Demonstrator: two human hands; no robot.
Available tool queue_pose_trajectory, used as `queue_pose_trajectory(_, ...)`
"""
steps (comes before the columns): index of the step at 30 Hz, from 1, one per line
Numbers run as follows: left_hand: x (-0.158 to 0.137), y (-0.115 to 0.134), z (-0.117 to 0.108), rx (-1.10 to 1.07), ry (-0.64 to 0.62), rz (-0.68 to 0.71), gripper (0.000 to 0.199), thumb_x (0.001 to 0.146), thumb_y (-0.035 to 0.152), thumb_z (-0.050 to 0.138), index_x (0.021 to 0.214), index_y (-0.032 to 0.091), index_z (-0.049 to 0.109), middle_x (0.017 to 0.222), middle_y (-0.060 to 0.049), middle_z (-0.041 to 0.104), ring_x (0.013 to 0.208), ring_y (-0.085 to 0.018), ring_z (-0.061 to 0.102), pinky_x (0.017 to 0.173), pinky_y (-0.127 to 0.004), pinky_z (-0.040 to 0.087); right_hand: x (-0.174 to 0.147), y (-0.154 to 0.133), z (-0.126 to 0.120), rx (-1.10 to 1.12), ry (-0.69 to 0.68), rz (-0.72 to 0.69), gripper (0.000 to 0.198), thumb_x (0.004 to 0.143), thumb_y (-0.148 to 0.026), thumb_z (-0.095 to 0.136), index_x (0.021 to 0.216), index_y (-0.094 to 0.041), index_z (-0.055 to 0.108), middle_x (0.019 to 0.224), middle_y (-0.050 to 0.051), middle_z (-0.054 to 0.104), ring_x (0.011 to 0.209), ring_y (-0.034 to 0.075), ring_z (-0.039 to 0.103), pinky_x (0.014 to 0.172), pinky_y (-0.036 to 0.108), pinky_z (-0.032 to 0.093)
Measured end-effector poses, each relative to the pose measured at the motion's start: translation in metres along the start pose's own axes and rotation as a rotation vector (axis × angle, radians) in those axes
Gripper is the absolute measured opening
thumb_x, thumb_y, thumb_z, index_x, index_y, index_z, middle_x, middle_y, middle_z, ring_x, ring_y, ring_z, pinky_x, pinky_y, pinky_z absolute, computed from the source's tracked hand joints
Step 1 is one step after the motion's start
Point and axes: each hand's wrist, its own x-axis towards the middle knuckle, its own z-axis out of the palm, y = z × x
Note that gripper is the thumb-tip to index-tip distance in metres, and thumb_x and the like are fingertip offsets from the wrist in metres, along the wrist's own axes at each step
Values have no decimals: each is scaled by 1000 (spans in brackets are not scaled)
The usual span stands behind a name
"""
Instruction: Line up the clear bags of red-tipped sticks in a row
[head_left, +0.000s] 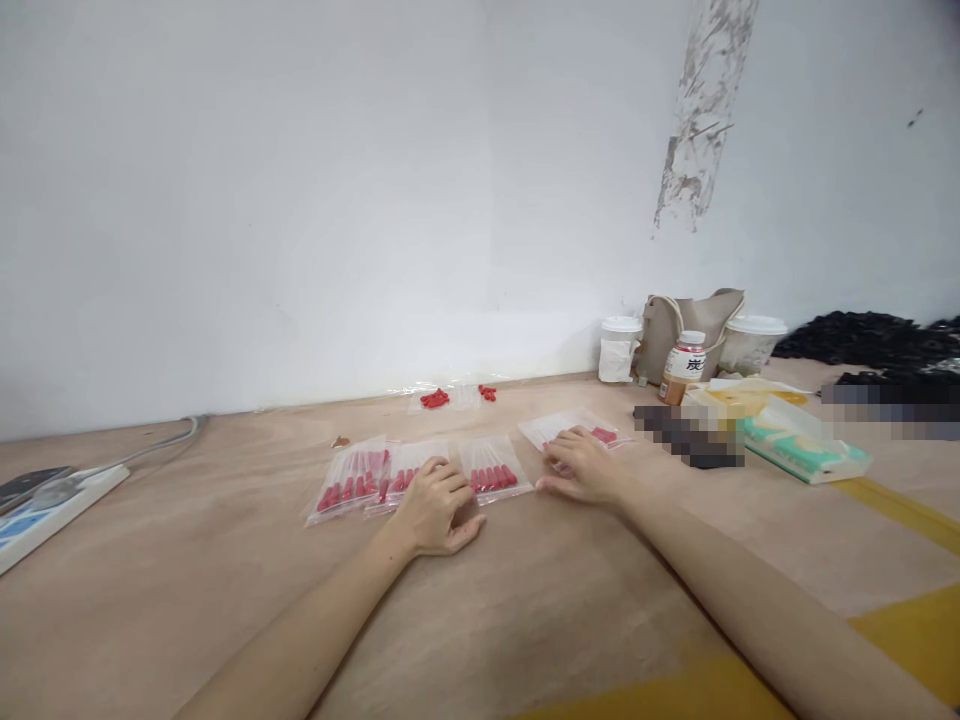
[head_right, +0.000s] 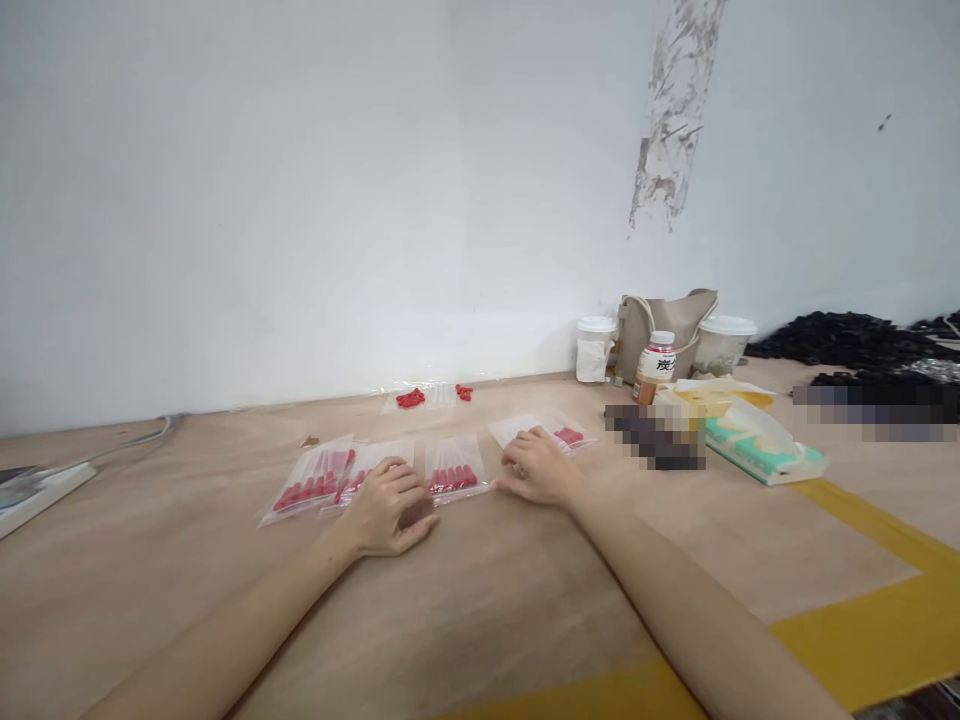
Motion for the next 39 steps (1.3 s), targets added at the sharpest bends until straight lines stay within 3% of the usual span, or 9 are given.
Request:
queue_pose_trajectory(4,7,0,-2,28,-9,-262,35,84,44,38,105,22,55,105,-6,57,100,-23,47,93,-47,21,-11,29,-25,121,-81,183,31,77,-47,47,88,-21,60,90,6,61,88,18,52,78,33,35)
queue_pose_trajectory(7,11,-6,7,53,-167,-363,45,84,53,28,123,33,40,126,-6,43,117,-33,33,91,-60,12,-19,47,-28,134,-157,236,43,69,-45,56,107,-24,56,109,8,55,103,23,47,85,38,35)
queue_pose_trajectory(10,9,-14,12,2,-360,-378,47,84,57,20,125,39,34,130,-5,39,118,-36,30,87,-63,14,-23,53,-16,154,-180,279,49,67,-31,59,114,-23,52,119,9,49,109,24,44,91,40,34)
queue_pose_trajectory(15,-2,-25,4,-28,-431,-382,49,85,56,19,127,36,33,128,-6,42,116,-34,33,86,-58,24,-21,50,6,240,-70,285,32,76,-20,46,104,-23,60,109,7,56,99,18,52,88,34,40)
queue_pose_trajectory(22,-26,-50,-10,-2,-400,-330,45,86,51,23,123,31,40,125,-4,46,116,-26,36,89,-44,31,-7,32,22,337,159,223,33,81,-16,37,100,-25,62,100,5,62,92,16,56,82,34,45)
queue_pose_trajectory(26,-29,-58,-20,-36,-393,-323,42,84,51,30,115,29,49,118,-4,52,110,-25,43,90,-44,30,2,4,31,405,146,148,31,83,-18,37,103,-26,60,103,5,60,95,15,55,84,33,45)
queue_pose_trajectory(30,-10,-37,-19,32,-218,-290,38,82,49,39,96,21,59,116,-8,51,107,-25,45,95,-47,23,7,-18,41,449,74,71,28,85,-22,39,105,-27,58,105,3,59,97,14,53,86,31,43)
queue_pose_trajectory(33,11,-9,-8,-66,-115,-144,34,81,44,44,104,21,54,109,-7,55,103,-21,47,98,-41,24,6,-21,42,400,62,70,34,83,-14,37,111,-25,53,107,5,56,98,14,51,85,30,42)
queue_pose_trajectory(39,36,11,19,-47,-83,-31,20,83,27,43,98,17,53,90,-7,59,87,-20,54,83,-35,39,-1,-6,24,-21,22,39,19,79,-15,45,88,-20,61,85,4,60,82,15,51,71,30,36)
